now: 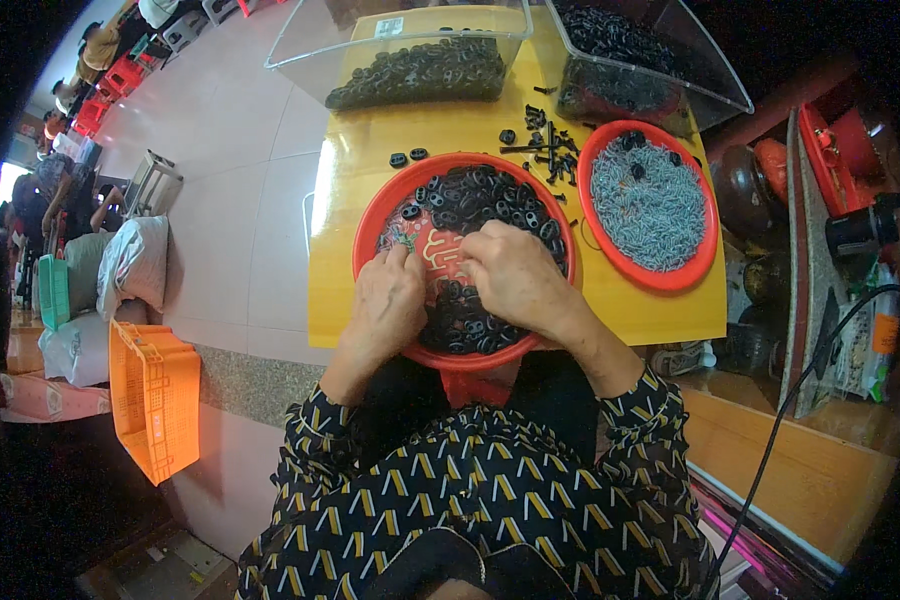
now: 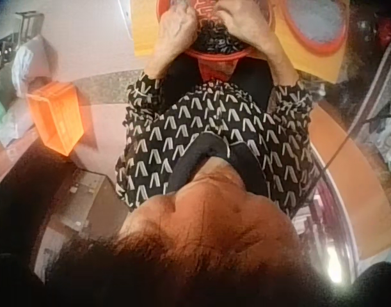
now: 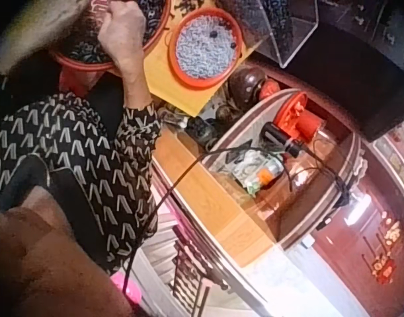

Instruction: The person sits at a table and repeatedly picks up small black plastic buckle halves and metal pins from a red tray. They insert the pins into the buckle halves by hand and place the assembled units into a clear plastic container.

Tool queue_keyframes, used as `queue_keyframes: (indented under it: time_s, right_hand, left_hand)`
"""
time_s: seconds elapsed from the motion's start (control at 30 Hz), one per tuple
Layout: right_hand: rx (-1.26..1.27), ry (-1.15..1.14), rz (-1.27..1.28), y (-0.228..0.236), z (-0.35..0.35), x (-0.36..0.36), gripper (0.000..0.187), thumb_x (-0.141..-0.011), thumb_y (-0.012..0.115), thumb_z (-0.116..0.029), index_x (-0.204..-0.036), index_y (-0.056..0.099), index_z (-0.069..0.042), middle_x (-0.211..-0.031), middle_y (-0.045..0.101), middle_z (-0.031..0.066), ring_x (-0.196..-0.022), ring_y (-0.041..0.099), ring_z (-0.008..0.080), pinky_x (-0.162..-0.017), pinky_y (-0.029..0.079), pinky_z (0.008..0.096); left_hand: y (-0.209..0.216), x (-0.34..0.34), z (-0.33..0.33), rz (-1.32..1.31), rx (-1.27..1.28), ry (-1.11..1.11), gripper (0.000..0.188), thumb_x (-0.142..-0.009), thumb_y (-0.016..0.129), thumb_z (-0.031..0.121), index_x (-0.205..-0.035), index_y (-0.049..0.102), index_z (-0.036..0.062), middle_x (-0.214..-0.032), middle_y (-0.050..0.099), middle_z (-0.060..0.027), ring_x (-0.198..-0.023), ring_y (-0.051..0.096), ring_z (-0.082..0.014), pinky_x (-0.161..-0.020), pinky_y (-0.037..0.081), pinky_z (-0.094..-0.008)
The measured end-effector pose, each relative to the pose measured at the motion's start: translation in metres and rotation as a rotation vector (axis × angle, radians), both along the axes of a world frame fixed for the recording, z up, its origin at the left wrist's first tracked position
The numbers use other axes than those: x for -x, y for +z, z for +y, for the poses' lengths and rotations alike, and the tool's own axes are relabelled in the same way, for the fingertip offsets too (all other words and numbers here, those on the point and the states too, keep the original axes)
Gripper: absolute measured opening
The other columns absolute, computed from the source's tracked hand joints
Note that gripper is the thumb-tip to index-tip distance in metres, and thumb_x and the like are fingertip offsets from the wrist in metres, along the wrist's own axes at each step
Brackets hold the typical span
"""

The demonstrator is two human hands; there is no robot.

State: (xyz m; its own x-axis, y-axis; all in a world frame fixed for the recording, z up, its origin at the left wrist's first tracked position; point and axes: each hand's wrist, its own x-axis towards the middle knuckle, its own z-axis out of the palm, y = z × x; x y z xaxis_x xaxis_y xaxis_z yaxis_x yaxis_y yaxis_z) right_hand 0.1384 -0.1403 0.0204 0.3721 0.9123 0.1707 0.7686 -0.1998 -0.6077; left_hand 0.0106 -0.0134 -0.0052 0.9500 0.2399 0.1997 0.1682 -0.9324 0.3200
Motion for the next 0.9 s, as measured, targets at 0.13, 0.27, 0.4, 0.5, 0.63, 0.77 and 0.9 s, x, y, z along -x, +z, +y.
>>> queue_keyframes:
  time_s: [0.13,0.27,0.4,0.5,0.63,0.77,0.9]
  right_hand:
    - [0.007,-0.011,-0.032,0.002,-0.002,-0.001,0.006,-0.071,0.057,-0.004,-0.075,0.058,0.000,-0.074,0.055,0.0137,-0.071,0.055,0.0296,-0.064,0.044,0.0361]
    - [0.023,0.094,-0.068,-0.004,0.003,0.007,0.007,-0.071,0.059,-0.007,-0.075,0.058,-0.001,-0.073,0.054,0.0130,-0.072,0.053,0.0293,-0.067,0.043,0.0365]
    - [0.081,0.112,-0.114,-0.004,0.013,0.021,0.012,-0.071,0.060,-0.010,-0.079,0.056,-0.002,-0.077,0.051,0.0140,-0.077,0.050,0.0307,-0.071,0.042,0.0375]
    - [0.224,0.133,-0.239,-0.010,0.014,0.026,0.018,-0.067,0.063,-0.009,-0.080,0.055,-0.001,-0.082,0.051,0.0151,-0.079,0.050,0.0308,-0.072,0.043,0.0373]
    - [0.233,0.153,-0.243,-0.009,0.015,0.029,0.033,-0.056,0.069,-0.003,-0.084,0.053,-0.001,-0.086,0.050,0.0152,-0.084,0.049,0.0303,-0.074,0.043,0.0373]
    - [0.239,0.144,-0.209,-0.011,0.016,0.029,0.028,-0.059,0.066,-0.003,-0.083,0.052,-0.001,-0.085,0.049,0.0156,-0.084,0.049,0.0310,-0.073,0.043,0.0377]
    - [0.168,0.152,-0.113,-0.015,0.013,0.027,0.020,-0.063,0.062,-0.003,-0.080,0.051,-0.001,-0.083,0.049,0.0149,-0.083,0.049,0.0315,-0.071,0.042,0.0379]
  left_hand:
    - [-0.006,0.005,0.003,-0.162,0.075,-0.031,0.013,-0.064,0.056,0.000,-0.074,0.048,-0.0008,-0.072,0.048,-0.0164,-0.069,0.051,-0.0331,-0.060,0.041,-0.0400]
    - [-0.008,0.011,0.002,-0.368,0.410,0.018,0.009,-0.070,0.048,-0.008,-0.076,0.044,-0.0020,-0.071,0.045,-0.0199,-0.067,0.049,-0.0359,-0.059,0.041,-0.0409]
    - [-0.004,0.021,-0.003,-0.396,0.580,0.086,0.014,-0.070,0.050,-0.009,-0.082,0.047,-0.0029,-0.077,0.049,-0.0203,-0.071,0.052,-0.0361,-0.060,0.043,-0.0388]
    - [-0.002,0.023,-0.004,-0.438,0.579,0.080,0.019,-0.069,0.050,-0.010,-0.087,0.050,-0.0032,-0.080,0.051,-0.0195,-0.073,0.054,-0.0351,-0.061,0.044,-0.0373]
    - [0.000,0.025,-0.003,-0.466,0.472,0.039,0.020,-0.071,0.051,-0.011,-0.088,0.055,-0.0026,-0.081,0.053,-0.0166,-0.072,0.056,-0.0292,-0.063,0.046,-0.0324]
    - [0.000,0.024,-0.003,-0.475,0.456,0.033,0.017,-0.071,0.052,-0.011,-0.085,0.057,-0.0015,-0.080,0.053,-0.0146,-0.072,0.056,-0.0267,-0.064,0.046,-0.0310]
    - [0.001,0.025,-0.004,-0.463,0.534,0.065,0.016,-0.071,0.053,-0.011,-0.084,0.056,-0.0017,-0.079,0.053,-0.0142,-0.071,0.056,-0.0269,-0.063,0.046,-0.0309]
